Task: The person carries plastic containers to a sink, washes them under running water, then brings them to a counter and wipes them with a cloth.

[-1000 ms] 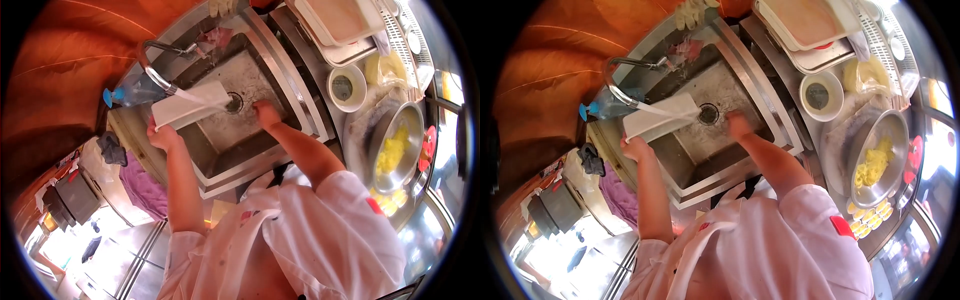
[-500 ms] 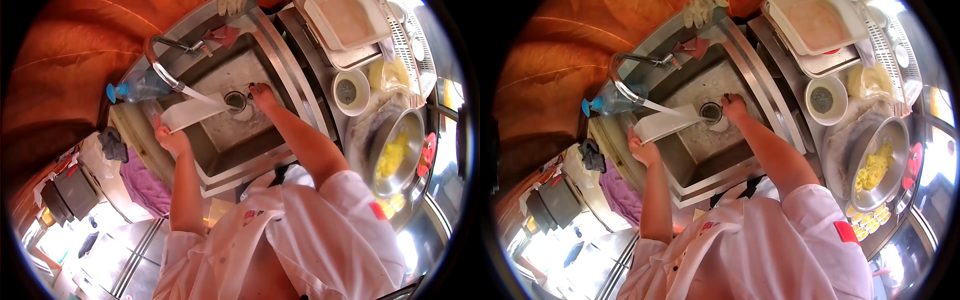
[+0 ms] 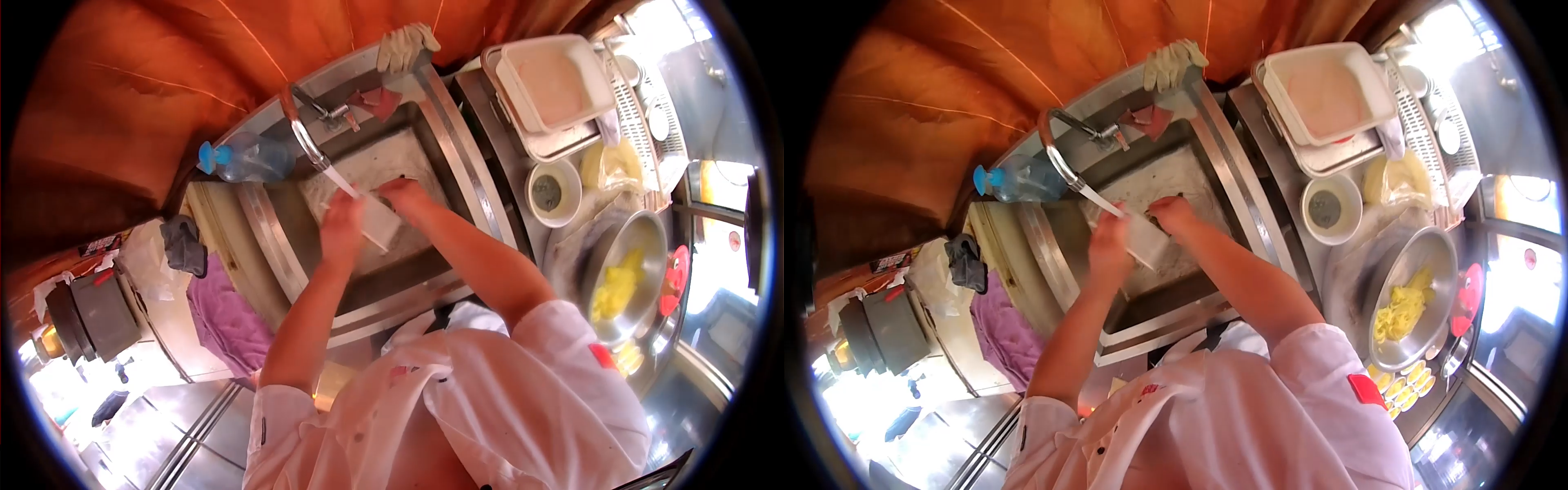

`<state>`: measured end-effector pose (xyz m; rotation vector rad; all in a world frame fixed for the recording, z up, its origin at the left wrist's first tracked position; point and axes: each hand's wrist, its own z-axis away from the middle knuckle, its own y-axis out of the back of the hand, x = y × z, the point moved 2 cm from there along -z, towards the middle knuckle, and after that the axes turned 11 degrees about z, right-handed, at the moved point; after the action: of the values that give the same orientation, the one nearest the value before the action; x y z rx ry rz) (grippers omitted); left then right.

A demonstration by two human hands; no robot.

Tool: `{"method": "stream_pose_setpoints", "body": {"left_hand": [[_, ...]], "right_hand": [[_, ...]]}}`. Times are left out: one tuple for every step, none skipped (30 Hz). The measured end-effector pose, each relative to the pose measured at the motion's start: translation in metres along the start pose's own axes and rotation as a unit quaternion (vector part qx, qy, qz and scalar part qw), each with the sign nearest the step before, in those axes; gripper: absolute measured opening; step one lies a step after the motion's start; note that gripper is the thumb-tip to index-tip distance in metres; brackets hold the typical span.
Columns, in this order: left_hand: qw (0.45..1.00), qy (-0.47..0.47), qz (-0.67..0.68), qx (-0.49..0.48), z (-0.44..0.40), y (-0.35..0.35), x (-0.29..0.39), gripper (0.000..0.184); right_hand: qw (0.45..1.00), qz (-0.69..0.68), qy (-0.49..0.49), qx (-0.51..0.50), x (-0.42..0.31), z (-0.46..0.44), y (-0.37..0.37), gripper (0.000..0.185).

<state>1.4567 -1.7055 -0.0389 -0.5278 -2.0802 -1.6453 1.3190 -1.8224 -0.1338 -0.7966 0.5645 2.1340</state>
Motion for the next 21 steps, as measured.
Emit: {"method": "stream_pose_setpoints", "body": {"left_hand": [[0.999, -0.001, -0.007, -0.054, -0.007, -0.010, 0.006, 0.042], [0.996, 0.003, -0.022, -0.092, -0.013, -0.018, 0.012, 0.041], [0.991, 0.008, -0.038, -0.130, -0.019, -0.025, 0.018, 0.040], [0.984, 0.012, -0.055, -0.170, -0.022, -0.030, 0.021, 0.040], [0.979, 0.065, -0.073, -0.181, -0.019, -0.042, 0.015, 0.042], [0.962, 0.152, -0.066, -0.216, -0.017, -0.045, 0.006, 0.042], [0.937, 0.237, -0.058, -0.251, -0.015, -0.043, -0.005, 0.043], [0.903, 0.320, -0.051, -0.283, -0.010, -0.040, -0.015, 0.044], [0.882, 0.379, -0.038, -0.279, -0.002, -0.032, -0.020, 0.046], [0.866, 0.416, -0.024, -0.276, 0.013, -0.026, -0.026, 0.048], [0.849, 0.452, -0.011, -0.272, 0.028, -0.020, -0.031, 0.051], [0.841, 0.469, 0.004, -0.269, 0.054, -0.022, -0.041, 0.053], [0.853, 0.457, 0.037, -0.248, 0.082, -0.030, -0.055, 0.053], [0.864, 0.444, 0.070, -0.226, 0.114, -0.044, -0.071, 0.052], [0.847, 0.471, 0.172, -0.175, 0.154, -0.063, -0.088, 0.051], [0.818, 0.508, 0.240, -0.121, 0.169, -0.061, -0.085, 0.050], [0.783, 0.539, 0.304, -0.061, 0.185, -0.058, -0.081, 0.050], [0.741, 0.582, 0.335, -0.001, 0.186, -0.042, -0.054, 0.051], [0.744, 0.579, 0.330, 0.037, 0.189, -0.032, -0.040, 0.052], [0.745, 0.577, 0.327, 0.074, 0.195, -0.025, -0.029, 0.053], [0.743, 0.575, 0.325, 0.108, 0.202, -0.021, -0.020, 0.054]], "right_hand": [[0.999, -0.019, -0.001, 0.034, -0.010, 0.011, 0.016, 0.028], [0.999, -0.001, -0.009, 0.050, -0.023, 0.019, 0.030, 0.028], [0.998, 0.015, -0.018, 0.066, -0.040, 0.028, 0.042, 0.028], [0.996, 0.030, -0.027, 0.083, -0.050, 0.033, 0.053, 0.028], [0.997, 0.008, -0.030, 0.074, -0.048, 0.020, 0.060, 0.030], [0.998, 0.011, -0.015, 0.067, -0.052, 0.011, 0.062, 0.033], [0.998, 0.013, 0.000, 0.059, -0.059, 0.001, 0.062, 0.037], [0.999, 0.014, 0.016, 0.050, -0.067, -0.011, 0.060, 0.040], [0.998, -0.002, 0.060, 0.009, -0.070, -0.031, 0.052, 0.046], [0.996, -0.017, 0.082, -0.008, -0.082, -0.044, 0.040, 0.049], [0.994, -0.031, 0.103, -0.026, -0.095, -0.056, 0.026, 0.051], [0.996, -0.011, 0.085, -0.039, -0.105, -0.071, 0.012, 0.054], [0.996, 0.009, 0.069, -0.052, -0.117, -0.082, 0.000, 0.056], [0.997, -0.021, 0.051, -0.048, -0.128, -0.083, -0.012, 0.056], [0.997, -0.050, 0.033, -0.045, -0.137, -0.080, -0.024, 0.056], [0.996, -0.078, 0.015, -0.043, -0.147, -0.079, -0.033, 0.056], [0.994, -0.101, -0.017, -0.022, -0.153, -0.082, -0.037, 0.053], [0.991, -0.134, -0.013, -0.028, -0.164, -0.082, -0.041, 0.052], [0.986, -0.165, -0.009, -0.033, -0.176, -0.079, -0.043, 0.050], [0.980, -0.195, -0.008, -0.038, -0.186, -0.074, -0.045, 0.049], [0.970, -0.232, 0.021, -0.067, -0.199, -0.070, -0.045, 0.043]]}}
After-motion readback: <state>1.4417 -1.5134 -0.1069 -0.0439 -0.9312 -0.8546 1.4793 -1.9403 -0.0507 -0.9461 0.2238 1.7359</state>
